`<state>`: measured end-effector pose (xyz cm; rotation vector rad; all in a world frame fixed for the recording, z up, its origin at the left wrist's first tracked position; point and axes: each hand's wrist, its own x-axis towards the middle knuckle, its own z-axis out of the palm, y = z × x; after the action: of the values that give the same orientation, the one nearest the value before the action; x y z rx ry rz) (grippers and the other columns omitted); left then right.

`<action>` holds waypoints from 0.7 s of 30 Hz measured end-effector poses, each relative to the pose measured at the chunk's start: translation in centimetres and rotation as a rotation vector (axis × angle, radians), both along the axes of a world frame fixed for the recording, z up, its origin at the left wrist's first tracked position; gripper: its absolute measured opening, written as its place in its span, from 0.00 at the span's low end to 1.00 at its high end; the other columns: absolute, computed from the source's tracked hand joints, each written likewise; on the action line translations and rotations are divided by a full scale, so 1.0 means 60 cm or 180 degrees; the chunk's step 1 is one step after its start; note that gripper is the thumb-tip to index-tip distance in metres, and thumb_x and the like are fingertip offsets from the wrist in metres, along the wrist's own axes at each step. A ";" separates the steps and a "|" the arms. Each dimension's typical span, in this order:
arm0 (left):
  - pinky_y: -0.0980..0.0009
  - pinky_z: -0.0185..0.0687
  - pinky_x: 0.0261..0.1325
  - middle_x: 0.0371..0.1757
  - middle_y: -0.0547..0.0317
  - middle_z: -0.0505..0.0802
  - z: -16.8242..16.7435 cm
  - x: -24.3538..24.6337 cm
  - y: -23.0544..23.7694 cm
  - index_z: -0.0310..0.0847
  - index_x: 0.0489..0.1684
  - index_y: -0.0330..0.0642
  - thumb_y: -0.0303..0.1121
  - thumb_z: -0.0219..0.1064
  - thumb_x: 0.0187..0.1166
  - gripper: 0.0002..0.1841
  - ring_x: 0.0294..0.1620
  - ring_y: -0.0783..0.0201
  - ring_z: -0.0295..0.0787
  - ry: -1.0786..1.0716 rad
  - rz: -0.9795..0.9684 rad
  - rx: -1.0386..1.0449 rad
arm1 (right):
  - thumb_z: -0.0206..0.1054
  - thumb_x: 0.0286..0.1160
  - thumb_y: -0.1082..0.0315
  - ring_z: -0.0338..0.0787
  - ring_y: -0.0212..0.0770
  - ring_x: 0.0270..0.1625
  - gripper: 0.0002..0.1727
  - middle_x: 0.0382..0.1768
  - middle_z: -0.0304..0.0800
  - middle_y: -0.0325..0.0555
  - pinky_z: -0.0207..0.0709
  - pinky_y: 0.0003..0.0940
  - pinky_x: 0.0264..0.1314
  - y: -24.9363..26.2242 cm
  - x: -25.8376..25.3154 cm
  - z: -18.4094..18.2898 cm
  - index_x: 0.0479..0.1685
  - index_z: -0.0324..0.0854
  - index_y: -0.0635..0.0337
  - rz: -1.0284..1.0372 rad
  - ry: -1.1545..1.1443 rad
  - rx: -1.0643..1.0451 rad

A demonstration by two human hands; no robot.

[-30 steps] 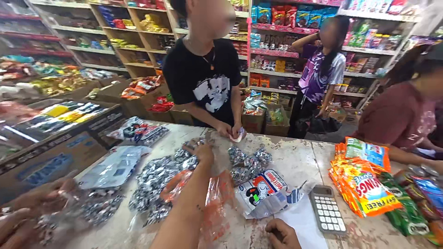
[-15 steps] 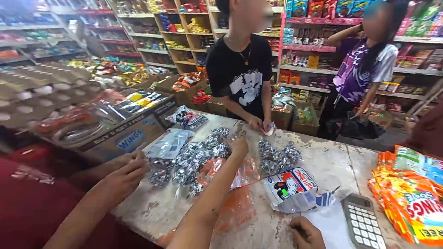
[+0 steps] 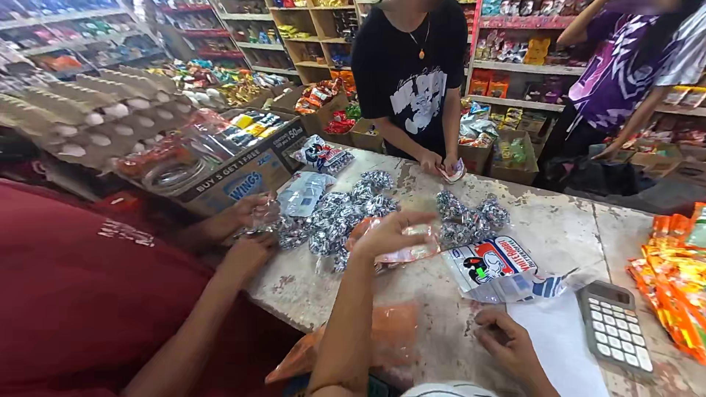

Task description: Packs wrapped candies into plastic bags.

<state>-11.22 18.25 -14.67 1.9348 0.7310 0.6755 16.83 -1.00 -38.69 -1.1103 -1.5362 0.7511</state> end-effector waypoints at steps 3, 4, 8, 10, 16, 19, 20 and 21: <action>0.57 0.76 0.80 0.71 0.50 0.89 -0.055 -0.024 0.047 0.84 0.69 0.40 0.52 0.74 0.74 0.30 0.74 0.55 0.84 -0.1738 -0.0483 -0.0102 | 0.80 0.66 0.55 0.81 0.40 0.74 0.17 0.67 0.88 0.31 0.77 0.47 0.79 0.010 -0.078 0.078 0.56 0.91 0.35 0.0907 -0.0726 0.0406; 0.56 0.76 0.80 0.72 0.50 0.89 -0.064 -0.018 0.058 0.85 0.69 0.42 0.54 0.74 0.73 0.31 0.75 0.53 0.83 -0.1940 -0.0532 -0.0077 | 0.81 0.65 0.55 0.77 0.42 0.79 0.22 0.73 0.84 0.30 0.74 0.50 0.82 0.014 -0.108 0.105 0.61 0.89 0.32 0.1172 -0.1040 0.0455; 0.56 0.76 0.79 0.72 0.48 0.89 -0.076 0.023 0.057 0.86 0.65 0.40 0.56 0.75 0.72 0.31 0.74 0.52 0.84 -0.2140 -0.0635 -0.0113 | 0.79 0.68 0.64 0.67 0.53 0.88 0.35 0.88 0.67 0.38 0.71 0.62 0.81 0.054 -0.189 0.140 0.79 0.76 0.34 0.1392 -0.1791 0.0609; 0.56 0.77 0.80 0.71 0.47 0.89 -0.056 0.027 0.044 0.86 0.67 0.40 0.56 0.73 0.74 0.31 0.74 0.52 0.84 -0.2189 -0.0888 -0.0025 | 0.73 0.75 0.61 0.73 0.50 0.84 0.23 0.82 0.77 0.36 0.70 0.60 0.81 0.087 -0.208 0.130 0.70 0.84 0.33 0.1226 -0.2028 0.0602; 0.58 0.81 0.76 0.70 0.57 0.90 0.030 -0.097 -0.052 0.86 0.68 0.43 0.56 0.69 0.78 0.29 0.72 0.58 0.85 -0.1389 0.0228 0.1081 | 0.67 0.80 0.63 0.92 0.30 0.50 0.08 0.44 0.95 0.33 0.88 0.34 0.56 0.140 -0.170 0.099 0.45 0.92 0.50 0.0248 -0.0840 0.0005; 0.62 0.78 0.77 0.73 0.60 0.87 0.009 -0.151 -0.091 0.78 0.78 0.44 0.49 0.77 0.70 0.35 0.73 0.65 0.83 -0.0213 0.1067 0.0818 | 0.66 0.82 0.68 0.92 0.32 0.36 0.08 0.38 0.94 0.38 0.91 0.31 0.40 0.120 -0.125 0.135 0.50 0.89 0.58 0.0021 0.0174 -0.0332; 0.62 0.79 0.76 0.73 0.59 0.87 -0.009 -0.150 -0.097 0.74 0.81 0.45 0.45 0.78 0.68 0.37 0.72 0.66 0.83 0.0064 0.1269 0.0533 | 0.64 0.84 0.69 0.92 0.32 0.35 0.10 0.38 0.94 0.39 0.90 0.31 0.38 0.109 -0.108 0.146 0.52 0.89 0.60 -0.0001 0.0319 -0.0389; 0.60 0.79 0.76 0.75 0.54 0.86 -0.032 -0.141 -0.100 0.71 0.84 0.43 0.41 0.79 0.68 0.39 0.71 0.63 0.84 0.0156 0.1411 0.0247 | 0.61 0.86 0.70 0.92 0.33 0.36 0.11 0.39 0.94 0.40 0.89 0.31 0.39 0.098 -0.091 0.153 0.54 0.89 0.60 0.0003 0.0412 -0.0451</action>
<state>-19.68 12.25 -16.56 1.8780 1.1986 0.9367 11.35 4.87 -29.53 -1.1418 -1.3919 0.9261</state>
